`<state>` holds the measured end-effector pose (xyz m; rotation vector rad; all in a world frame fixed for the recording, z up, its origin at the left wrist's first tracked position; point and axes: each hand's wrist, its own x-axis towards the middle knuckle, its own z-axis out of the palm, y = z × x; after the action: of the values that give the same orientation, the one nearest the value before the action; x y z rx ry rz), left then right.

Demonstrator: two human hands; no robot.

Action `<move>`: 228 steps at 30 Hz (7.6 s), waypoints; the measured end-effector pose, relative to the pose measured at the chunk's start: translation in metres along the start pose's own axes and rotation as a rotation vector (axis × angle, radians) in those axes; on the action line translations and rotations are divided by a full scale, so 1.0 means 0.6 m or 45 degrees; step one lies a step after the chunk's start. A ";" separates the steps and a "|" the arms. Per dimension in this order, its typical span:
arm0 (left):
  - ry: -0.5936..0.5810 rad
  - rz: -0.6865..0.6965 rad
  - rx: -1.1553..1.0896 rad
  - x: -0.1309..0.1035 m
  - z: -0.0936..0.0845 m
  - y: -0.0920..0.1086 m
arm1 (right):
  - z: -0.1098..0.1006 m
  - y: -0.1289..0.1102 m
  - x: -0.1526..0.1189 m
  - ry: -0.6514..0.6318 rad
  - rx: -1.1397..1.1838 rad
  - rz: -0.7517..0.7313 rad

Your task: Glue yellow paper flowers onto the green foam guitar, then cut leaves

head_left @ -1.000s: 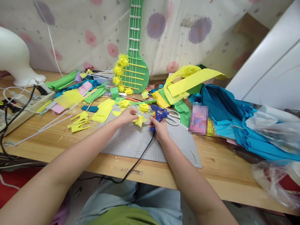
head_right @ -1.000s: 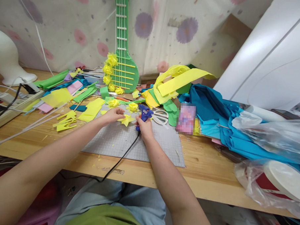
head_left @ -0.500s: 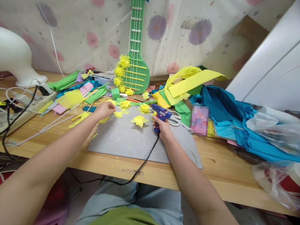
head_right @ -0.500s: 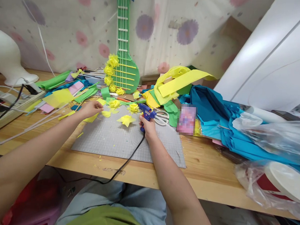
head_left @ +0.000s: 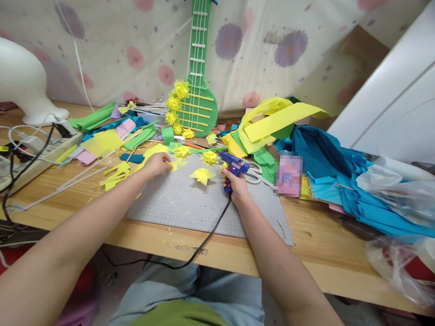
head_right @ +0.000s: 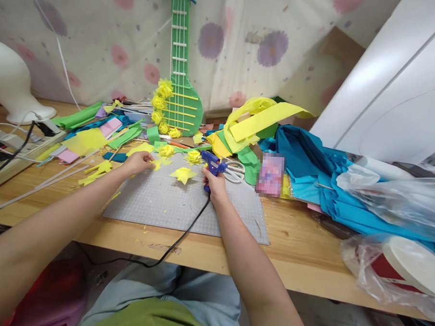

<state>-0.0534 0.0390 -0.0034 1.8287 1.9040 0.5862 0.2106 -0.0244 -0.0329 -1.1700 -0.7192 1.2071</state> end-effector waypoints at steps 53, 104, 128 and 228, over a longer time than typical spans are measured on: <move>0.223 0.216 -0.248 -0.077 0.029 0.101 | -0.004 -0.016 -0.026 -0.293 -0.721 -0.331; 0.209 0.700 -0.130 -0.072 0.030 0.091 | -0.015 -0.016 0.002 0.072 -0.451 -0.114; 0.362 1.463 0.358 -0.036 0.059 0.073 | -0.017 -0.014 0.004 0.079 -0.312 -0.124; -0.251 0.122 0.034 0.007 -0.021 -0.007 | -0.018 -0.008 0.008 0.095 -0.266 -0.122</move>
<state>-0.0646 0.0428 0.0044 1.9259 1.7111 0.3963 0.2236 -0.0225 -0.0322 -1.3302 -0.8504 1.0212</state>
